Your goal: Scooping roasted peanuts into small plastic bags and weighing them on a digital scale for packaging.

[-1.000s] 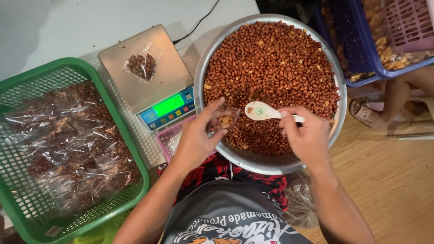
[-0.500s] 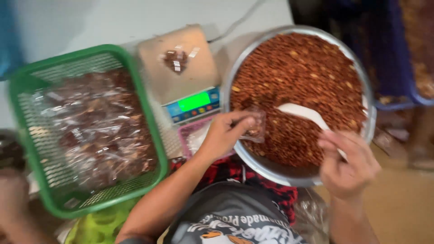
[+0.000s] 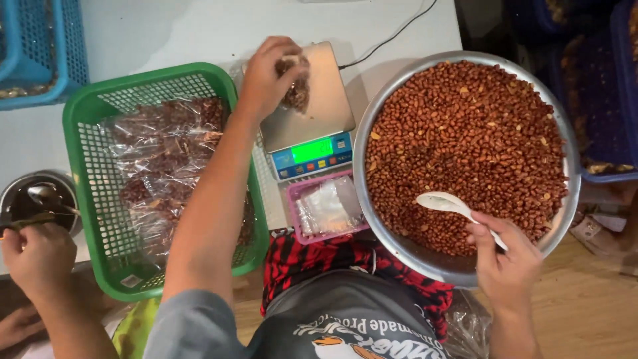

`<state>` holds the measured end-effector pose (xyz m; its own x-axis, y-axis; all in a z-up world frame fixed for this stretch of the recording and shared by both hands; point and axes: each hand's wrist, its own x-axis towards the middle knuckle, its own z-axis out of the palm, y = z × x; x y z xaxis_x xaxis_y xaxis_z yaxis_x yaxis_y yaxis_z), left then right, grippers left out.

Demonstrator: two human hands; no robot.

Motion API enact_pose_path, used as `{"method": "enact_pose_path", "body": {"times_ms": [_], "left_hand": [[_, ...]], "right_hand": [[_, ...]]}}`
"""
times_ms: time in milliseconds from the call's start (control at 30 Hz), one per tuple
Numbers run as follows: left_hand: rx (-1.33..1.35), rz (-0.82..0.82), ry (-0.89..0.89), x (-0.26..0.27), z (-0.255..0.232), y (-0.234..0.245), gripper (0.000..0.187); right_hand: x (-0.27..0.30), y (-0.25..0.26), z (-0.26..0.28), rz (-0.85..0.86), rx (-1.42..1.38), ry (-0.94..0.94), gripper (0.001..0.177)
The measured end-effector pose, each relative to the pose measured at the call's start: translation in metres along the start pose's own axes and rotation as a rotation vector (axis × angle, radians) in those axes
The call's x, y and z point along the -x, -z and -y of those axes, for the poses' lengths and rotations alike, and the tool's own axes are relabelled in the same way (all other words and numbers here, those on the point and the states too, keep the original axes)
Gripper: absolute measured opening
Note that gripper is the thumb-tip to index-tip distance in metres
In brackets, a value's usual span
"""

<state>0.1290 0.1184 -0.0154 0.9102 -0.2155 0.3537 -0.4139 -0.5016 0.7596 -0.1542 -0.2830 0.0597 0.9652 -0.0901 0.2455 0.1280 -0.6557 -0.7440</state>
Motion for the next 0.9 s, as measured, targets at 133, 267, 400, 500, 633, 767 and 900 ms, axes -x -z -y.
{"method": "enact_pose_path", "body": {"times_ms": [133, 267, 400, 500, 633, 767, 900], "left_hand": [[-0.166, -0.065, -0.269, 0.040, -0.052, 0.014, 0.041], [0.074, -0.323, -0.426, 0.074, -0.107, -0.023, 0.055], [0.619, -0.085, 0.006, 0.109, -0.188, -0.073, 0.073], [0.611, 0.329, 0.319, 0.109, -0.232, -0.075, 0.089], [0.702, 0.430, 0.391, 0.116, -0.239, -0.104, 0.061], [0.694, 0.425, 0.466, 0.118, -0.240, -0.118, 0.045], [0.711, 0.410, 0.506, 0.115, -0.247, -0.114, 0.041]], "right_hand": [[-0.007, -0.006, -0.001, 0.074, 0.088, -0.011, 0.019], [-0.021, -0.023, 0.025, 0.108, 0.126, 0.135, 0.017], [-0.021, -0.028, 0.046, 0.073, 0.156, 0.257, 0.023], [-0.013, -0.015, 0.045, 0.113, 0.137, 0.236, 0.026], [-0.007, 0.001, 0.041, 0.166, 0.166, 0.223, 0.025], [-0.005, 0.006, 0.035, 0.217, 0.126, 0.196, 0.025], [-0.009, 0.005, 0.035, 0.208, 0.127, 0.224, 0.028]]}}
